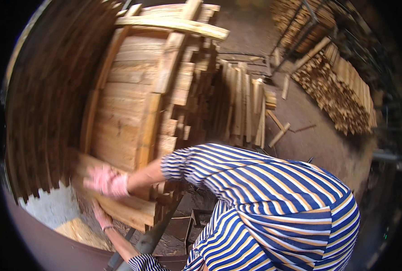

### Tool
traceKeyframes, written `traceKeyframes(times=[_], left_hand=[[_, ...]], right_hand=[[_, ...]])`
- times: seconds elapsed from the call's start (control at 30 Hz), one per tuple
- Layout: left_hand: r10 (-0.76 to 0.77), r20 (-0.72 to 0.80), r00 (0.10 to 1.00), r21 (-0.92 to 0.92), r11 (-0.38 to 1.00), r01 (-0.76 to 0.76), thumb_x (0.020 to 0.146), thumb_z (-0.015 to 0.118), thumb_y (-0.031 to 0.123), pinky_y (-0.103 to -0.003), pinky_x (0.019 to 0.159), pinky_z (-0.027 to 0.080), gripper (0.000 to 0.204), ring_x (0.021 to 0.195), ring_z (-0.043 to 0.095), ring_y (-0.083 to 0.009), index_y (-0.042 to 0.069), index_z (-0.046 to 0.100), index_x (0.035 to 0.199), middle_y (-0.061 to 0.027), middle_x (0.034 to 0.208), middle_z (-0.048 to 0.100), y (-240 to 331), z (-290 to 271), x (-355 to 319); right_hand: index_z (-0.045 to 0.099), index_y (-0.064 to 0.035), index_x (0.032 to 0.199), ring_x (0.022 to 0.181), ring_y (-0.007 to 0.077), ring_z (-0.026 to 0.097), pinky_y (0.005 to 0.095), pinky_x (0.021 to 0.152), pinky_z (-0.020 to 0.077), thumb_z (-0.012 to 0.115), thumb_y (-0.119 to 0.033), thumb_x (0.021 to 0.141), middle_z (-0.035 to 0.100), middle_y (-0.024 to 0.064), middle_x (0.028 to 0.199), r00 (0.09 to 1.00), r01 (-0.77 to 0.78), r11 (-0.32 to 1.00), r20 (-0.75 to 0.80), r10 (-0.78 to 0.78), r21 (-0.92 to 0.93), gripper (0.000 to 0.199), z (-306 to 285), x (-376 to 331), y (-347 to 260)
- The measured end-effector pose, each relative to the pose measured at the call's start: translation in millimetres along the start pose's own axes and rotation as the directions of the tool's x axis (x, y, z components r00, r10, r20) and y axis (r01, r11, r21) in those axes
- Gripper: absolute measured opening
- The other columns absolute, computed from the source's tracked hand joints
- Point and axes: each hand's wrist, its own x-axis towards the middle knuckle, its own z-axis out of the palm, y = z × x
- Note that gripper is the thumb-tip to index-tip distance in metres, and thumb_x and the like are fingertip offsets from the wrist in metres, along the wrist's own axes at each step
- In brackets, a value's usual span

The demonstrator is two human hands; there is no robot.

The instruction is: The person is stacking wooden planks in a lumber yard. They repeatedly pick up planks from a pile and place them onto a growing stack, aligning them carefully. The person wears gloves and a striped shirt while performing this repetitive manual labor.

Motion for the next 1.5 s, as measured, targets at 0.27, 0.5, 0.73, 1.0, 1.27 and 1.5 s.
traceKeyframes(times=[0.27, 0.5, 0.73, 1.0, 1.27, 1.5], left_hand=[[-0.545, 0.247, 0.801, -0.580, 0.580, 0.573, 0.105, 0.040, 0.053, -0.045, 0.124, 0.020, 0.073, 0.148, 0.029, -0.0291, 0.004, 0.029, 0.158, -0.0132, 0.165, 0.026, -54.5, 7.1, -102.1], [-0.835, 0.507, 0.214, 0.337, 0.420, 0.842, 0.096, 0.060, 0.045, -0.037, 0.102, 0.041, 0.056, 0.118, 0.054, -0.0240, 0.004, 0.056, 0.135, -0.0108, 0.128, 0.060, -175.1, 198.5, -253.1], [-0.498, 0.719, 0.485, 0.510, 0.852, 0.119, 0.087, 0.073, 0.052, -0.038, 0.100, 0.045, 0.074, 0.115, 0.059, -0.0258, 0.001, 0.056, 0.138, -0.0141, 0.128, 0.064, -31.9, 524.8, -233.4], [-0.049, 0.745, 0.666, 0.350, 0.878, -0.327, 0.067, 0.085, 0.063, -0.043, 0.107, 0.046, 0.120, 0.128, 0.057, -0.0377, -0.006, 0.033, 0.151, -0.0262, 0.142, 0.056, -46.7, 807.2, -187.1], [-0.092, 0.603, 0.793, 0.447, 0.862, -0.240, 0.065, 0.090, 0.052, -0.045, 0.112, 0.042, 0.123, 0.134, 0.052, -0.0369, -0.006, 0.028, 0.153, -0.0275, 0.144, 0.052, 23.2, 805.4, -213.5], [0.123, 0.672, 0.730, 0.262, 0.883, -0.390, 0.059, 0.096, 0.041, -0.045, 0.118, 0.035, 0.127, 0.141, 0.044, -0.0323, -0.008, 0.027, 0.153, -0.0264, 0.153, 0.042, -99.5, 856.5, -160.7]], right_hand=[[0.065, -0.0103, 0.102, 0.090, 0.0324, 0.067, 0.0436, 0.072, 0.0573, 0.049, -0.034, 0.100, 0.067, 0.0136, 0.102, 0.801, -0.433, 0.820, 0.576, 0.160, 0.375, 0.029, -241.0, -246.5, 78.9], [0.066, -0.0037, 0.112, 0.110, 0.0367, 0.066, 0.0444, 0.089, 0.0546, 0.056, -0.030, 0.091, 0.067, 0.0211, 0.121, 0.050, -0.930, 0.149, 0.287, 0.957, -0.335, 0.036, -260.7, -456.8, 237.6], [0.052, -0.0029, 0.136, 0.102, 0.0384, 0.069, 0.0458, 0.082, 0.0567, 0.060, -0.037, 0.090, 0.069, 0.0241, 0.113, -0.214, -0.949, -0.218, -0.045, 0.976, -0.229, 0.058, -241.3, -509.0, 352.7], [0.013, -0.0046, 0.161, 0.146, 0.0419, 0.036, 0.0485, 0.118, 0.0339, 0.059, -0.046, 0.090, 0.028, 0.0264, 0.161, -0.410, -0.901, -0.418, -0.092, 0.908, -0.116, 0.094, -214.0, -503.2, 457.1], [0.031, -0.0048, 0.149, 0.133, 0.0401, 0.050, 0.0493, 0.108, 0.0438, 0.081, -0.052, 0.074, 0.048, 0.0245, 0.145, -0.588, -0.808, -0.589, -0.122, 0.800, 0.032, 0.103, -195.3, -494.8, 478.6], [0.044, 0.0014, 0.139, 0.133, 0.0394, 0.052, 0.0431, 0.107, 0.0458, 0.081, -0.060, 0.070, 0.050, 0.0290, 0.144, -0.566, -0.824, -0.566, 0.000, 0.824, -0.011, 0.099, -200.0, -497.8, 488.2]])
